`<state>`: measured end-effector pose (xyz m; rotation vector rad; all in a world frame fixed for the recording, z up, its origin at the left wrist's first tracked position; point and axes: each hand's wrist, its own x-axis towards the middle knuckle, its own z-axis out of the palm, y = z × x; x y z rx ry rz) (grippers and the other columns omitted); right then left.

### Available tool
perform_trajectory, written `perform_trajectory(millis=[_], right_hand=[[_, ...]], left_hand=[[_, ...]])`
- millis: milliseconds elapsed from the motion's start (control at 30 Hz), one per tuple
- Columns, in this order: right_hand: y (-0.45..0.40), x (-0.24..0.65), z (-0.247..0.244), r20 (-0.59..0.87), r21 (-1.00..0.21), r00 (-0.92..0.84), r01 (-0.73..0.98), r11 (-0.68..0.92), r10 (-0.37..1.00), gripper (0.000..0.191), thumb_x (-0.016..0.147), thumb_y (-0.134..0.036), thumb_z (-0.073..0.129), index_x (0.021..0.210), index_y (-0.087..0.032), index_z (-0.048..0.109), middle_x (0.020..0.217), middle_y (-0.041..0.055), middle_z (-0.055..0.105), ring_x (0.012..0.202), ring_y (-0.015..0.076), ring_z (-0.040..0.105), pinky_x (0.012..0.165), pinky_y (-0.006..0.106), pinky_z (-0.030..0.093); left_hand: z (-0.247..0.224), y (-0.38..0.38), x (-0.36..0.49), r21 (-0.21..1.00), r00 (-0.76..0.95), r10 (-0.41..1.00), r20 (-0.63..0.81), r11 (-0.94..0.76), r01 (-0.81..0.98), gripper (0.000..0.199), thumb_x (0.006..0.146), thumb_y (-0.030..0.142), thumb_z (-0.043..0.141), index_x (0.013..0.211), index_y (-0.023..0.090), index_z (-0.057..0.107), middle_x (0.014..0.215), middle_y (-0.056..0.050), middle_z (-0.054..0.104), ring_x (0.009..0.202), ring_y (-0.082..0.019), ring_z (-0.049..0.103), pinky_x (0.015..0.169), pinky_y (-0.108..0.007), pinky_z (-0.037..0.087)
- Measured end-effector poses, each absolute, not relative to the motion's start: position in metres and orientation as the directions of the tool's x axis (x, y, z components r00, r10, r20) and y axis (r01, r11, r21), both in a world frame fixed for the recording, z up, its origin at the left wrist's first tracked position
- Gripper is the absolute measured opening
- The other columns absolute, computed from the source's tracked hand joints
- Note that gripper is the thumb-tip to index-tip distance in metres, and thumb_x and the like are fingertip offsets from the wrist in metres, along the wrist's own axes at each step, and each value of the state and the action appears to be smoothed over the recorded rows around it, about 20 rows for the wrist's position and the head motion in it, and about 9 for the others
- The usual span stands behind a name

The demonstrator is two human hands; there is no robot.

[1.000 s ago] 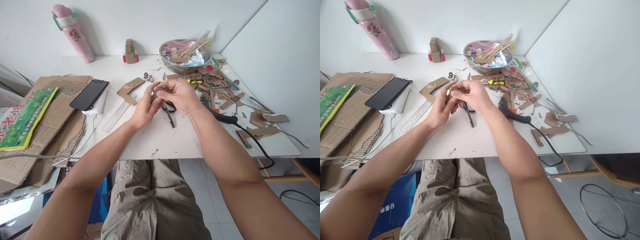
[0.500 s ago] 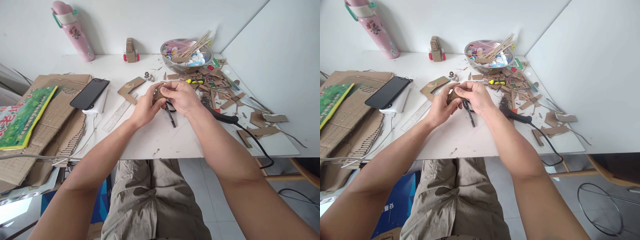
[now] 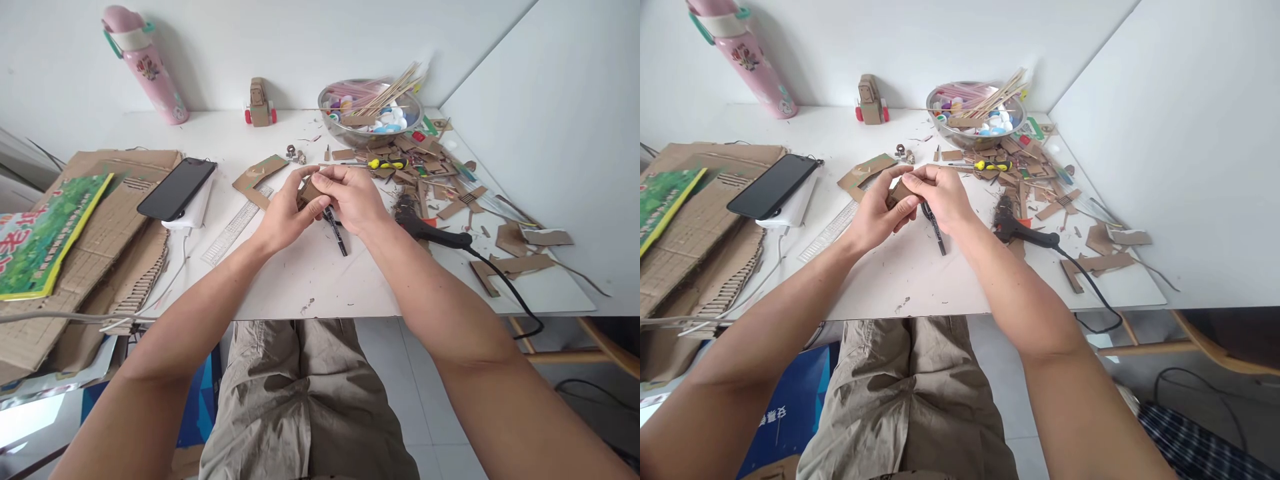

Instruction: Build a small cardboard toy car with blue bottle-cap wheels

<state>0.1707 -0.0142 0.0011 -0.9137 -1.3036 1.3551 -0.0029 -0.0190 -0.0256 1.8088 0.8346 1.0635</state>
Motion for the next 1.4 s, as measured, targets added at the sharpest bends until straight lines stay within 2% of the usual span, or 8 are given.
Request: perform_trajectory(millis=[100,200,333,533,833,1033,1233,1400], right_hand=[[-0.014,0.165,-0.002,0.131,-0.978,-0.143,-0.178,0.104,0.981,0.039,0.088,-0.036,0.096,0.073,-0.023,0.063,0.072,-0.0030,0.062,0.069,0.0135,0.063,0.064,0.027,0.056],[-0.016,0.162,-0.003,0.113,-0.978,-0.117,-0.188,0.090,0.987,0.043,0.088,-0.040,0.097,0.072,-0.023,0.062,0.075,-0.0026,0.063,0.073,0.0142,0.064,0.067,0.027,0.058],[-0.016,0.162,-0.003,0.086,-0.980,-0.150,-0.190,0.057,0.985,0.046,0.089,-0.049,0.097,0.073,-0.024,0.062,0.074,-0.0023,0.063,0.072,0.0152,0.065,0.065,0.028,0.060],[-0.011,0.172,-0.001,0.102,-0.965,-0.223,-0.261,0.042,0.970,0.034,0.081,-0.033,0.104,0.078,-0.021,0.072,0.077,-0.0025,0.070,0.075,0.0138,0.069,0.073,0.028,0.062],[-0.011,0.177,0.001,0.106,-0.977,-0.284,-0.210,0.046,0.953,0.038,0.087,-0.038,0.101,0.076,-0.021,0.069,0.070,-0.0037,0.068,0.064,0.0141,0.067,0.065,0.029,0.060],[-0.011,0.177,0.002,0.108,-0.981,-0.298,-0.187,0.053,0.948,0.044,0.090,-0.048,0.099,0.074,-0.021,0.069,0.068,-0.0027,0.067,0.063,0.0143,0.065,0.062,0.028,0.056],[-0.009,0.177,0.002,0.087,-0.972,-0.308,-0.235,0.013,0.947,0.039,0.093,-0.035,0.096,0.072,-0.021,0.065,0.064,-0.0040,0.062,0.060,0.0143,0.062,0.060,0.029,0.054],[-0.009,0.173,0.001,0.069,-0.969,-0.288,-0.248,-0.005,0.955,0.042,0.093,-0.037,0.095,0.071,-0.022,0.062,0.062,-0.0054,0.060,0.057,0.0147,0.060,0.059,0.030,0.056]], left_hand=[[-0.023,-0.017,-0.006,0.838,0.384,0.841,0.381,-0.489,0.241,0.071,0.097,0.071,0.082,0.147,0.024,0.063,0.101,-0.004,0.079,0.088,-0.024,0.079,0.083,-0.036,0.064],[-0.022,-0.015,-0.008,0.789,0.375,0.825,0.423,-0.539,0.296,0.065,0.100,0.067,0.079,0.146,0.022,0.065,0.112,-0.008,0.083,0.092,-0.024,0.080,0.086,-0.036,0.065],[-0.024,-0.013,-0.011,0.766,0.391,0.809,0.439,-0.565,0.308,0.058,0.108,0.059,0.071,0.150,0.021,0.065,0.104,-0.006,0.083,0.083,-0.022,0.079,0.083,-0.036,0.067],[-0.029,-0.012,-0.010,0.798,0.384,0.806,0.450,-0.556,0.232,0.065,0.104,0.065,0.076,0.152,0.022,0.065,0.104,-0.006,0.080,0.091,-0.024,0.080,0.087,-0.038,0.067],[-0.035,-0.013,0.004,0.907,0.332,0.861,0.384,-0.419,0.036,0.048,0.110,0.055,0.070,0.146,0.024,0.069,0.073,0.004,0.064,0.051,-0.012,0.062,0.058,-0.028,0.061],[-0.043,-0.012,0.007,0.908,0.277,0.874,0.400,-0.418,0.008,0.047,0.107,0.046,0.076,0.149,0.024,0.067,0.075,0.004,0.066,0.056,-0.013,0.065,0.064,-0.030,0.063],[-0.046,-0.014,0.013,0.892,0.245,0.867,0.434,-0.452,0.017,0.046,0.105,0.044,0.079,0.144,0.023,0.068,0.074,0.004,0.065,0.060,-0.015,0.068,0.068,-0.031,0.065],[-0.044,-0.015,0.012,0.894,0.254,0.867,0.429,-0.448,0.022,0.045,0.105,0.043,0.079,0.143,0.022,0.068,0.075,0.003,0.067,0.059,-0.014,0.067,0.066,-0.030,0.063]])
